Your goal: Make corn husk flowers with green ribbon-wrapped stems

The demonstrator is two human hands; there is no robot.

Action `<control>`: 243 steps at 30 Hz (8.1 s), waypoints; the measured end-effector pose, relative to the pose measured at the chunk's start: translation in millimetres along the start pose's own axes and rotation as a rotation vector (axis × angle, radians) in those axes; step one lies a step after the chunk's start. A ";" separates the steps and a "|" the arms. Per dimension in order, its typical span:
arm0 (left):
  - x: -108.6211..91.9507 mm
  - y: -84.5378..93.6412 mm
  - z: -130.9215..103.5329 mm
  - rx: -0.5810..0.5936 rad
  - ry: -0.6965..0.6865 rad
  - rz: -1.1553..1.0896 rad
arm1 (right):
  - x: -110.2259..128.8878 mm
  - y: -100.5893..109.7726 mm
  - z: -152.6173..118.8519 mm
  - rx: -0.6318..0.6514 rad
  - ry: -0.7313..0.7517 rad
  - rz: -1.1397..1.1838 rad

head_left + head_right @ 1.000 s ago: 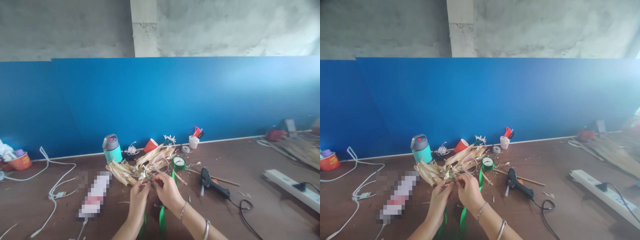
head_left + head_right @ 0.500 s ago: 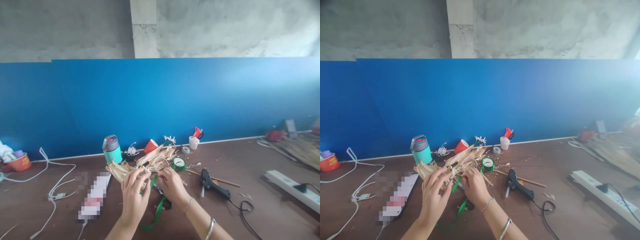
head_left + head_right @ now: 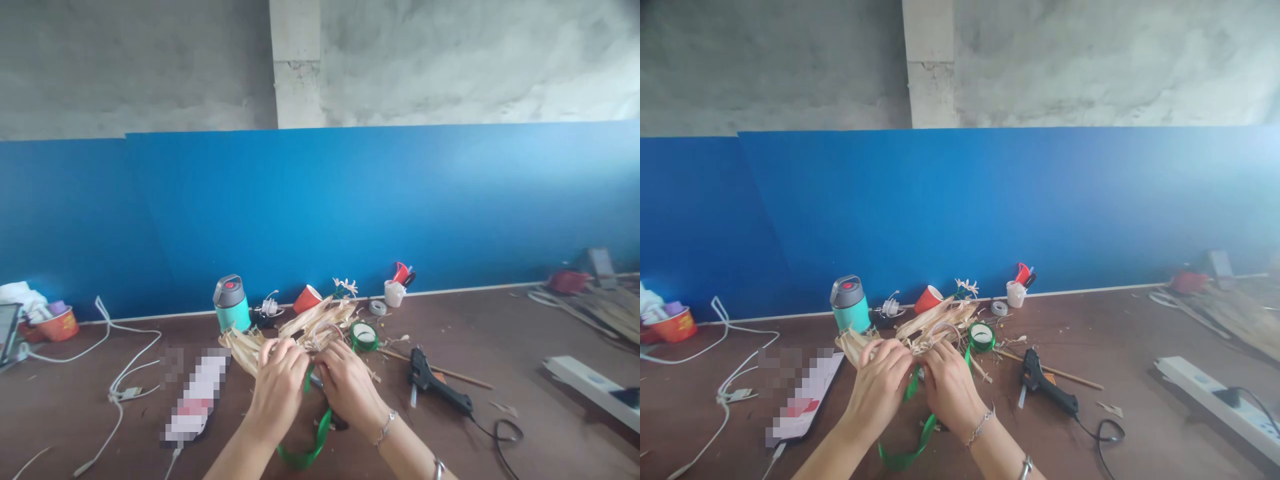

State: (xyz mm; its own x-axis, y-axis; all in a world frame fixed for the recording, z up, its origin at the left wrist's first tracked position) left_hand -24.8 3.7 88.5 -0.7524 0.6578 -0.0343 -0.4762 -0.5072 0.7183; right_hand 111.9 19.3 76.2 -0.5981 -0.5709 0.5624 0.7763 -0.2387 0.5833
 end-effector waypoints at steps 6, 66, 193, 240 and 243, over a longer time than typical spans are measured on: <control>21.9 2.3 20.7 -0.088 0.293 -0.226 | -10.5 -5.7 15.9 0.007 -0.382 0.412; 32.0 -5.2 27.1 0.056 0.238 -0.110 | -18.7 -17.8 47.9 0.225 -0.421 0.288; 42.7 -25.2 17.4 0.172 0.733 -0.730 | -95.6 75.7 2.3 0.034 -0.536 -0.406; 40.2 -24.5 15.8 0.120 0.717 -0.674 | -150.4 151.4 -5.8 0.105 -0.729 -0.639; 39.4 -23.9 16.6 0.123 0.712 -0.666 | -154.5 141.3 -20.1 0.232 -0.723 -0.613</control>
State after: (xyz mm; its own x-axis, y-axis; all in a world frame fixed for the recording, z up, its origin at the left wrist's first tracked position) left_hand -35.5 51.0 81.6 -0.4651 0.2787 -0.8402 -0.8821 -0.0662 0.4664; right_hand 317.9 58.0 60.0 -0.9232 0.2385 0.3014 0.2776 -0.1288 0.9520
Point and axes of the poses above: each hand's wrist, its own z-axis towards the middle knuckle, its own y-axis out of the back of the hand, x = y × z, the point moved 3 cm from there along z, towards the middle knuckle, and after that the axes turned 9 degrees about -y, right-handed, at the moved point
